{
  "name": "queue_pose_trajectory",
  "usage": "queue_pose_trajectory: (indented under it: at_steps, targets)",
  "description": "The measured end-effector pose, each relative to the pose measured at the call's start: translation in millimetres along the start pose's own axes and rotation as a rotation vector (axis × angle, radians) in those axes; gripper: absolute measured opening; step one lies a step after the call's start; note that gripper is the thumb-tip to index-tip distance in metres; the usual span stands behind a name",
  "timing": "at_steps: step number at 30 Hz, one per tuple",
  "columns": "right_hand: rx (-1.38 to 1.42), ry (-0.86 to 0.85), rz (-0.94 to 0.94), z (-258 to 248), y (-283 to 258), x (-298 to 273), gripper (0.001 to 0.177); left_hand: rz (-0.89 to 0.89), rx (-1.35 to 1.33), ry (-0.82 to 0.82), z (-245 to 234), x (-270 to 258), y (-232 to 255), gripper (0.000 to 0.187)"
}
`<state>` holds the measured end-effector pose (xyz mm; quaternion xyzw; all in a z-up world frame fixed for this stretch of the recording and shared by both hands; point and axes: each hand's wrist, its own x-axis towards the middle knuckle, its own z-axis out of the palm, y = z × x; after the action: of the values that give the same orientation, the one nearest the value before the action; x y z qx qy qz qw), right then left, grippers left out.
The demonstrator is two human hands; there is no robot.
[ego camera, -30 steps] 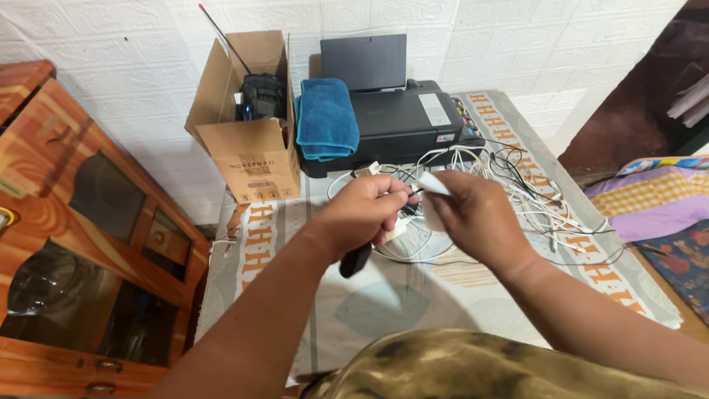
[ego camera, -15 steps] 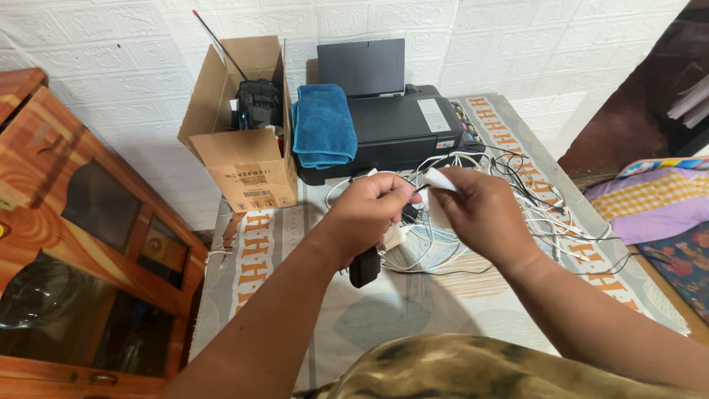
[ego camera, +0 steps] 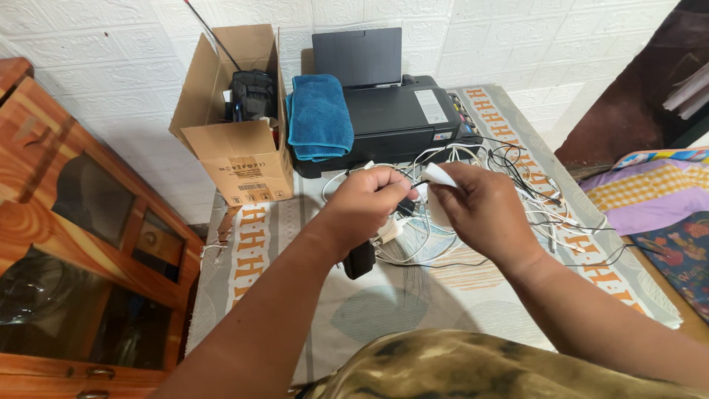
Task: The person wipes down several power adapters and charging cables with a white cloth.
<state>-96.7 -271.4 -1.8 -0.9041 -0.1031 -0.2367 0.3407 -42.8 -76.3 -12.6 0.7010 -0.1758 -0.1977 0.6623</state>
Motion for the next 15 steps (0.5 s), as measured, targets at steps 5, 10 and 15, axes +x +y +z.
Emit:
queue_pose_trajectory:
  at_steps: [5, 10, 15]
  targets:
    - [0.005, -0.008, -0.100, 3.3, 2.2, -2.5, 0.020, 0.056, 0.008, 0.012, -4.7, -3.8, 1.7, 0.022]
    - [0.001, 0.006, 0.000, 2.8, 5.5, -4.2, 0.023, 0.113, 0.056, -0.014, -15.9, -3.9, -4.6, 0.024]
    - [0.028, -0.002, -0.035, 7.3, -1.3, -3.8, 0.020, 0.006, 0.037, 0.024, -10.9, -0.3, -9.0, 0.019]
